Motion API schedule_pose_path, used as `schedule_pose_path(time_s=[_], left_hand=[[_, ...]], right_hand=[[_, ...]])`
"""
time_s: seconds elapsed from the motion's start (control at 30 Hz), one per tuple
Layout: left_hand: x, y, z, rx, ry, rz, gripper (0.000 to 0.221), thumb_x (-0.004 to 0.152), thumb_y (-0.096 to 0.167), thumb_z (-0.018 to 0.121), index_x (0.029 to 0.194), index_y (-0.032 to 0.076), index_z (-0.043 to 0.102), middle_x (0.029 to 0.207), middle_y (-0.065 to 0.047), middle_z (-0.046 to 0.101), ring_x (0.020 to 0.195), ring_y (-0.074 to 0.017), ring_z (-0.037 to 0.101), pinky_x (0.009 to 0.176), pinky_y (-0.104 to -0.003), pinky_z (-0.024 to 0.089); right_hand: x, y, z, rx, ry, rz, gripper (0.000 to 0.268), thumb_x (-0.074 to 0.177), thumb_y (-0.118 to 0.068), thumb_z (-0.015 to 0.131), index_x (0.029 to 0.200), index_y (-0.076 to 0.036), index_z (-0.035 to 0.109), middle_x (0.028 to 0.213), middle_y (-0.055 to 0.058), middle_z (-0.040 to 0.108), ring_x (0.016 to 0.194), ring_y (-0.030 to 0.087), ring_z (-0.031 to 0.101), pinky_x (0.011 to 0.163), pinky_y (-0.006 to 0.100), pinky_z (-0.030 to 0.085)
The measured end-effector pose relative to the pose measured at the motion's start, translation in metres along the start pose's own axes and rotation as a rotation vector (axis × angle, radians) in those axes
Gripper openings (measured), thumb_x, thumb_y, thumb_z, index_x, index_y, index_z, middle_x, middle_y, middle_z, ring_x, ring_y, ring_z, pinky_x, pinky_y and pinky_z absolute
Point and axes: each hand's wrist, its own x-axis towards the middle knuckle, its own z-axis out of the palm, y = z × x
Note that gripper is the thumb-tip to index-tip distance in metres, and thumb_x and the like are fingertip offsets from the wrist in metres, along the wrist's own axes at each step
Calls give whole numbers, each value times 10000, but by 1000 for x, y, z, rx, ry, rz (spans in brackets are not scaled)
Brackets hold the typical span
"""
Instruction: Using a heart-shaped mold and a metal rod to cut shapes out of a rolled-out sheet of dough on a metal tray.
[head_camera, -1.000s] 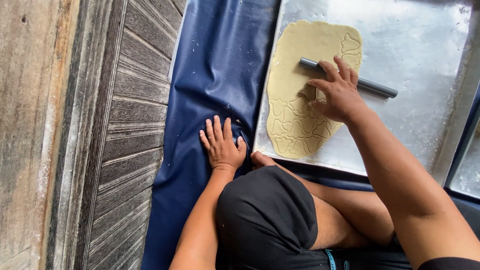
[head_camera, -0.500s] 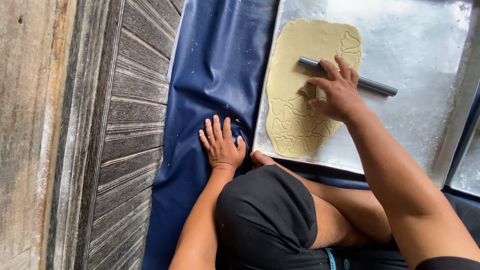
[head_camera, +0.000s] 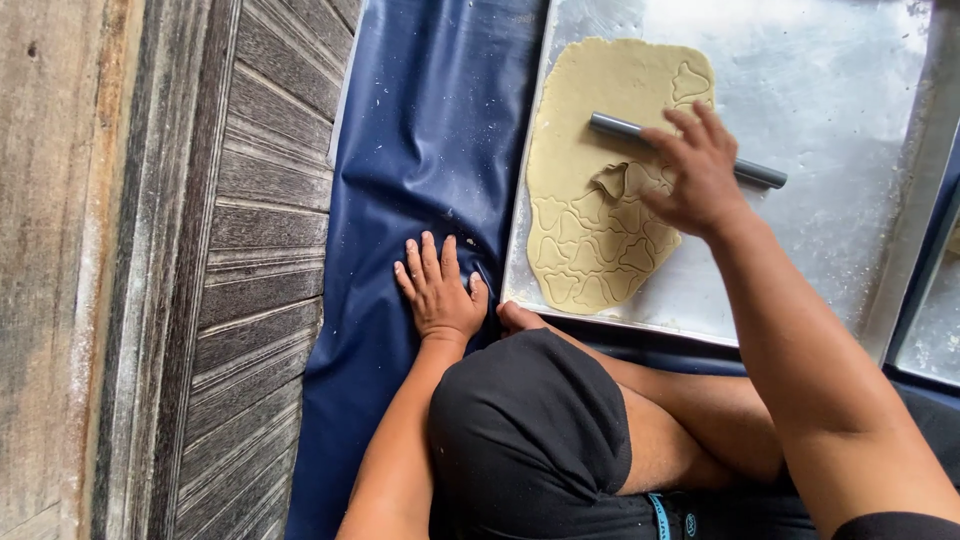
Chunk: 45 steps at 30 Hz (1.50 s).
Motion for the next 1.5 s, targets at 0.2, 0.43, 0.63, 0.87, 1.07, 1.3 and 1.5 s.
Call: schedule_pose_path(time_s=[0.2, 0.43, 0.63, 0.87, 1.07, 1.3, 1.5], left_hand=[[2, 1, 2, 5, 20, 8, 777, 767, 408, 549, 1493, 147, 461, 1558, -203, 391, 1482, -429, 298, 1181, -647, 139], [-2, 3, 0, -2, 34, 5, 768, 768, 411, 541, 1484, 141, 474, 1549, -203, 408, 1481, -429, 309, 1182, -646, 138], [-1, 1, 3, -2, 32, 8, 775, 766, 416, 540, 1489, 145, 470, 1552, -203, 403, 1479, -433, 306, 1184, -645, 129], [3, 0, 0, -9, 49, 7, 770, 771, 412, 539, 1488, 140, 471, 1547, -205, 410, 1479, -431, 310, 1184, -643, 132], [1, 1, 1, -11, 34, 4, 782, 757, 409, 550, 1488, 142, 470, 1548, -205, 407, 1478, -433, 308, 1182, -647, 135], [1, 0, 0, -1, 42, 13, 769, 771, 411, 544, 1486, 138, 475, 1549, -207, 410, 1478, -433, 310, 1179, -647, 140], [2, 1, -1, 2, 33, 19, 766, 775, 405, 541, 1485, 126, 475, 1558, -213, 397, 1484, -436, 294, 1184, -643, 127]], right_hand=[[-12, 53, 10, 8, 172, 83, 563, 859, -241, 801, 1406, -185, 684, 1319, 90, 610, 1377, 362, 458, 1084, 513, 334], [-9, 61, 32, -275, 245, -55, 412, 913, -194, 761, 1321, -225, 711, 1105, 12, 647, 1067, 252, 613, 902, 387, 454], [-15, -37, 16, -138, 276, -314, 250, 959, -136, 709, 1200, -203, 711, 1027, 75, 684, 995, 332, 666, 844, 422, 506], [-17, -46, 33, -216, 338, -275, 260, 977, -201, 656, 1236, -211, 687, 1079, 39, 629, 1041, 293, 631, 888, 410, 495], [-29, -68, 33, -318, 281, -161, 456, 927, -155, 673, 1376, -231, 701, 1287, 91, 623, 1275, 317, 538, 1109, 487, 372], [-22, -101, 28, -408, -230, 129, 896, 1030, -734, 367, 1636, -76, 389, 1742, 162, 255, 1619, 399, -21, 1225, 588, -162], [-4, -97, 44, -220, -170, 166, 1152, 891, -895, 420, 1606, 8, 391, 1707, 234, 278, 1607, 422, 40, 1229, 643, -126]])
